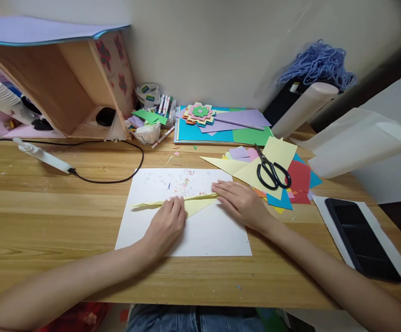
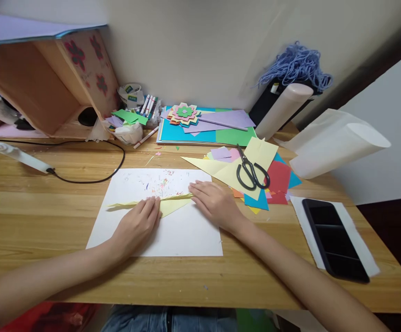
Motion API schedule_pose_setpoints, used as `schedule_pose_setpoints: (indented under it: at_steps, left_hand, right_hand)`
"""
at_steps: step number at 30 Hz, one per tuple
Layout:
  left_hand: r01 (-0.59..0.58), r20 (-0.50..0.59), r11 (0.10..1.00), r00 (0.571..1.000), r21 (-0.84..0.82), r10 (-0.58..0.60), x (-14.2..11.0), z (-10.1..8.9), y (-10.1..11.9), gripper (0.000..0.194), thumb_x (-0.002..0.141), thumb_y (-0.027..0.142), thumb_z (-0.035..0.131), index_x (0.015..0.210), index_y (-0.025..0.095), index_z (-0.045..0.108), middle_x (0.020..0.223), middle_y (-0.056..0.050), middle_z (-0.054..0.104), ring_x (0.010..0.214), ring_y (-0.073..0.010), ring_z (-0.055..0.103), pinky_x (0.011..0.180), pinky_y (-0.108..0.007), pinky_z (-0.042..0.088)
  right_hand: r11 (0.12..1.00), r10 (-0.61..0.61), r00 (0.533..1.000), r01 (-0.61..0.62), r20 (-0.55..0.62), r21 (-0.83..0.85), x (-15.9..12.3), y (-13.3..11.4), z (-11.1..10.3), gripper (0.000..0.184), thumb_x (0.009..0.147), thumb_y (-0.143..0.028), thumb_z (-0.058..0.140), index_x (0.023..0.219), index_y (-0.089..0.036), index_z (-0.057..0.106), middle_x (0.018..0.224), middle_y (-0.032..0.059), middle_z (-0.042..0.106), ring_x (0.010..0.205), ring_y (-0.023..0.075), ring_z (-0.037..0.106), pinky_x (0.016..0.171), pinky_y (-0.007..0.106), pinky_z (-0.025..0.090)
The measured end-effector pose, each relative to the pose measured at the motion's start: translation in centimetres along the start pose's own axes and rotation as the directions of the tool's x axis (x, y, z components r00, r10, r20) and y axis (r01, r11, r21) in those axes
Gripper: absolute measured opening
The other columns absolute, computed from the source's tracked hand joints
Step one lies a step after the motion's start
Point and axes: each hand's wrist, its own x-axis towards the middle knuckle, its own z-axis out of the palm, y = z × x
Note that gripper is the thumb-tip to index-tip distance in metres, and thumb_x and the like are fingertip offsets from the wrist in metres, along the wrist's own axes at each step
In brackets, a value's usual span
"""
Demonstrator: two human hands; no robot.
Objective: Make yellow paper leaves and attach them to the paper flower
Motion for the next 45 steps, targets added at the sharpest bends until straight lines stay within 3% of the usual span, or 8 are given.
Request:
schedule_pose_setpoints:
  at_steps: [2,7,15,19,24,27,35,45]
  left_hand:
    - [0.030,0.046,0.996,0.999,-0.078,-0.027,0.4,-0.4,-0.5,0.029,0.087,0.013,0.042,0.110,0.001,0.054,0.093,-0.014,0.062,0.081,-0.0224,0.057,0.070,-0.033,0.047]
    - [0.211,0.284,0.911,0.953,-0.355,-0.110,1.6,-1.4,-2.8,0.018,0.086,0.012,0.045,0.092,0.018,0.061,0.085,-0.005,0.060,0.074,-0.0177,0.055,0.056,-0.027,0.039]
    - [0.306,0.338,0.713,0.936,-0.632,-0.102,2.6,-0.7,-4.3,0.009,0.082,0.024,0.055,0.083,0.016,0.058,0.079,-0.003,0.060,0.073,-0.0160,0.054,0.062,-0.026,0.039]
    - [0.193,0.206,0.801,0.974,-0.567,-0.088,2.6,-1.6,-4.5,0.012,0.085,0.022,0.050,0.077,0.016,0.057,0.077,-0.004,0.059,0.072,-0.0167,0.052,0.062,-0.028,0.038]
    - [-0.033,-0.227,0.976,0.974,-0.216,-0.017,2.3,-3.0,-4.5,0.014,0.086,0.013,0.045,0.088,0.015,0.059,0.076,-0.004,0.059,0.074,-0.0173,0.051,0.066,-0.029,0.039]
    - [-0.081,-0.268,0.985,0.963,-0.152,0.038,1.9,-2.1,-4.0,0.017,0.086,0.009,0.043,0.092,0.014,0.058,0.074,-0.003,0.060,0.070,-0.0158,0.052,0.061,-0.027,0.039]
    - [0.088,0.052,0.889,0.996,-0.450,-0.072,1.4,0.7,-3.3,0.016,0.086,0.015,0.045,0.089,0.017,0.060,0.082,-0.004,0.061,0.072,-0.0155,0.053,0.056,-0.026,0.038]
    - [0.517,0.430,0.587,0.853,-0.623,-0.295,2.5,-0.3,-5.1,0.018,0.083,0.033,0.052,0.076,0.019,0.061,0.082,-0.003,0.064,0.074,-0.0168,0.056,0.059,-0.027,0.037]
  right_hand:
    - [0.993,0.057,0.998,-0.055,-0.017,0.105,1.5,-1.5,0.2,0.025,0.091,-0.024,0.044,0.107,-0.019,0.062,0.107,0.0058,0.065,0.103,0.0186,0.057,0.089,0.037,0.045]
    - [0.948,0.158,0.964,-0.209,0.215,0.241,4.8,-4.1,0.9,0.007,0.081,-0.024,0.059,0.085,-0.020,0.063,0.087,0.0042,0.062,0.084,0.0178,0.057,0.071,0.030,0.045]
    - [0.913,0.176,0.945,-0.261,0.275,0.314,5.5,-4.6,0.8,0.008,0.076,-0.011,0.056,0.077,-0.018,0.053,0.082,0.0026,0.059,0.078,0.0161,0.053,0.068,0.028,0.042]
    - [0.921,0.114,0.983,-0.157,0.141,0.355,5.5,-5.0,-0.1,0.013,0.077,-0.006,0.053,0.081,-0.019,0.055,0.079,0.0021,0.061,0.077,0.0159,0.055,0.068,0.029,0.043]
    - [0.975,-0.089,0.961,0.138,-0.264,0.174,5.0,-4.7,-0.4,0.013,0.085,-0.012,0.049,0.085,-0.019,0.060,0.081,0.0062,0.061,0.078,0.0171,0.054,0.068,0.030,0.044]
    - [0.975,-0.139,0.961,0.176,-0.240,0.138,4.5,-3.9,0.5,0.015,0.086,-0.011,0.048,0.080,-0.017,0.060,0.077,0.0062,0.061,0.073,0.0166,0.053,0.064,0.029,0.043]
    - [0.884,0.119,0.991,-0.131,0.056,0.449,4.1,-2.8,1.9,0.008,0.080,-0.015,0.058,0.074,-0.019,0.062,0.077,0.0018,0.060,0.075,0.0146,0.055,0.067,0.027,0.043]
    - [0.765,0.365,0.857,-0.499,0.364,0.407,5.8,-2.2,0.7,0.009,0.073,-0.026,0.060,0.071,-0.021,0.067,0.072,0.0001,0.066,0.067,0.0141,0.059,0.060,0.025,0.043]
